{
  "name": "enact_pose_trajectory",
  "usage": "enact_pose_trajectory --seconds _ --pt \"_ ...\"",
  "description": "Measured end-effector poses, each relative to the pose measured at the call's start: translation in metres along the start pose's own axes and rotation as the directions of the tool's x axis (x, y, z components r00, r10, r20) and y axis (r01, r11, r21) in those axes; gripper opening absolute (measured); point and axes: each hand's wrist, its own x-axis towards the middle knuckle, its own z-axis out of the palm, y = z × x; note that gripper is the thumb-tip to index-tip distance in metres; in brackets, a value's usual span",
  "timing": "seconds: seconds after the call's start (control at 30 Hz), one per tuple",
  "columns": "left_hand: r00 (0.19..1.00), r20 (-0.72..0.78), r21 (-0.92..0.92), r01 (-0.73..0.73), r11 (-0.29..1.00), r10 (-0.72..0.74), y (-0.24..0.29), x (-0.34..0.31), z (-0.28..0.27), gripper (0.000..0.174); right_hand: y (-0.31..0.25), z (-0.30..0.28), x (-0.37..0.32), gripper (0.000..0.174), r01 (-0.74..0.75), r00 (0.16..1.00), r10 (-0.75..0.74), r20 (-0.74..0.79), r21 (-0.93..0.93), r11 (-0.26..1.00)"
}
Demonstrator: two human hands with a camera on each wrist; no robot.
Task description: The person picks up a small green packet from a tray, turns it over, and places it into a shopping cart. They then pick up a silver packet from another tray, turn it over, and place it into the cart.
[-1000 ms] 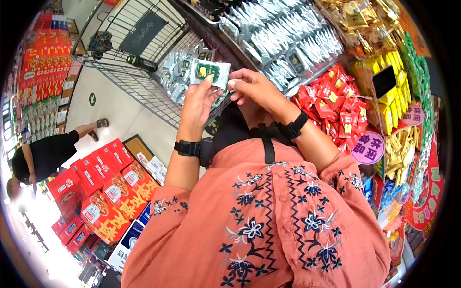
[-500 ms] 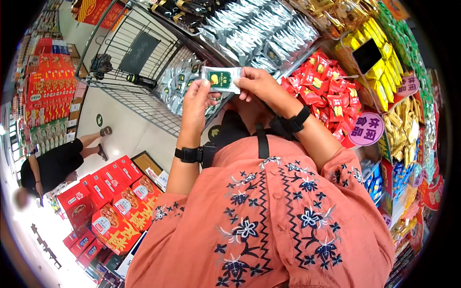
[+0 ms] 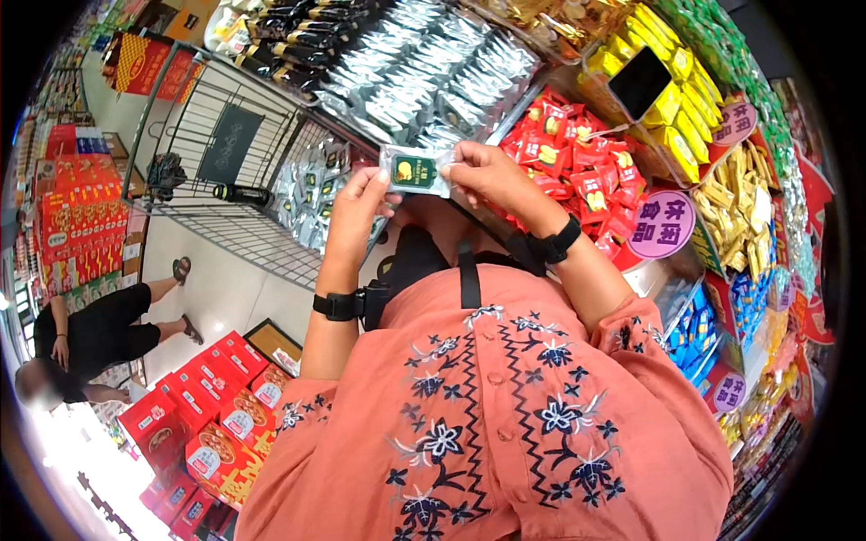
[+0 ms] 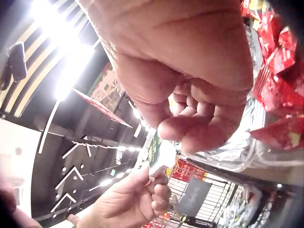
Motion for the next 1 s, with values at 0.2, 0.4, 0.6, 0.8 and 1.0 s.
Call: enact_pose_trajectory --seconds 0.2,0.4,0.6,0.8,1.0 --pt "0.999 0.017 0.255 -0.038 0.966 0.035 -0.004 0.015 0.017 0.038 0.02 -0.023 -0.012 0.018 0.083 0.954 -0.122 -0.275 -0.15 0.985" --pt "0.989 0.15 0.192 -0.02 0.981 -0.009 0.005 0.026 0.044 0.044 0.032 -0.028 -0.003 0.016 0.206 0.851 -0.337 -0.404 -0.333 0.92" --pt "0.978 0.206 0.1 0.002 0.995 -0.023 -0.004 0.052 0.067 0.053 0.023 -0.022 0.005 0.017 0.11 0.783 -0.464 -0.414 -0.643 0.758" --pt "0.973 0.229 0.055 0.012 0.998 -0.024 -0.009 0.063 0.079 0.063 0.027 -0.023 0.018 0.017 0.095 0.755 -0.543 -0.366 -0.76 0.644" --pt "0.982 0.186 0.056 0.008 0.998 -0.018 -0.012 0.067 0.082 0.067 0.025 -0.022 0.016 0.018 0.1 0.731 -0.563 -0.387 -0.755 0.649"
